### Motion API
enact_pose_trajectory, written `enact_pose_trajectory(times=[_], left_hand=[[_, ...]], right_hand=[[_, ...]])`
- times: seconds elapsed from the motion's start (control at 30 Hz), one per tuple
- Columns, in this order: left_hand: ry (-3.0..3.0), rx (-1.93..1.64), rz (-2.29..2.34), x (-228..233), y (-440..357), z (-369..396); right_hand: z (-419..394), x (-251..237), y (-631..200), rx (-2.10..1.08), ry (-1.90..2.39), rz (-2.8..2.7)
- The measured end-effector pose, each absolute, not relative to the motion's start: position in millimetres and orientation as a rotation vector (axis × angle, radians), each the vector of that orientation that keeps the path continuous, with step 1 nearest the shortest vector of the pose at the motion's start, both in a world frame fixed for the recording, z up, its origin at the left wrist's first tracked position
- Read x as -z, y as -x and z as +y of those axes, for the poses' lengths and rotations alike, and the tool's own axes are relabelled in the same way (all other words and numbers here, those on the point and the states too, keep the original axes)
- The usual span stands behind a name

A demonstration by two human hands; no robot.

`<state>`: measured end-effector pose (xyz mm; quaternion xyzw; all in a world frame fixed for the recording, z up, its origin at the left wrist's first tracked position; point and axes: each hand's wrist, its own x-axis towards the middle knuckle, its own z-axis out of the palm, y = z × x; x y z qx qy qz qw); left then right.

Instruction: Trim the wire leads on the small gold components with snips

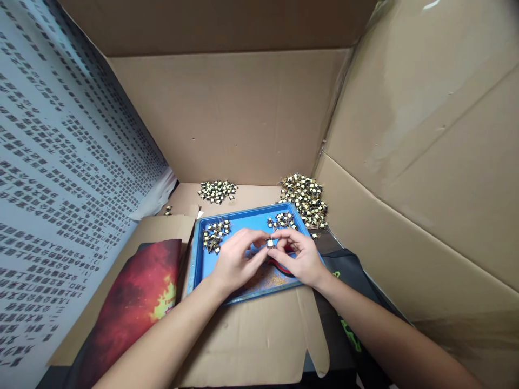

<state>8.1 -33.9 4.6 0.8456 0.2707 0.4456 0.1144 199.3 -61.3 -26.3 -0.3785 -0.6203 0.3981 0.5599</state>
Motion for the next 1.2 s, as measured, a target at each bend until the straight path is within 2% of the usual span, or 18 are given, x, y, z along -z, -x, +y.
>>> enact_pose_trajectory(times=[0.5,1.2], left_hand=[[-2.451,-1.259,0.764,-1.5,-7.8,-32.8],[-2.368,-1.072,0.802,-3.9,-12.4,-36.3]], right_hand=[[-60.2,29.8,-206.6,-1.096,0.829,-1.401],[-55.0,24.5,-201.7,-1.102,0.949,-1.252]])
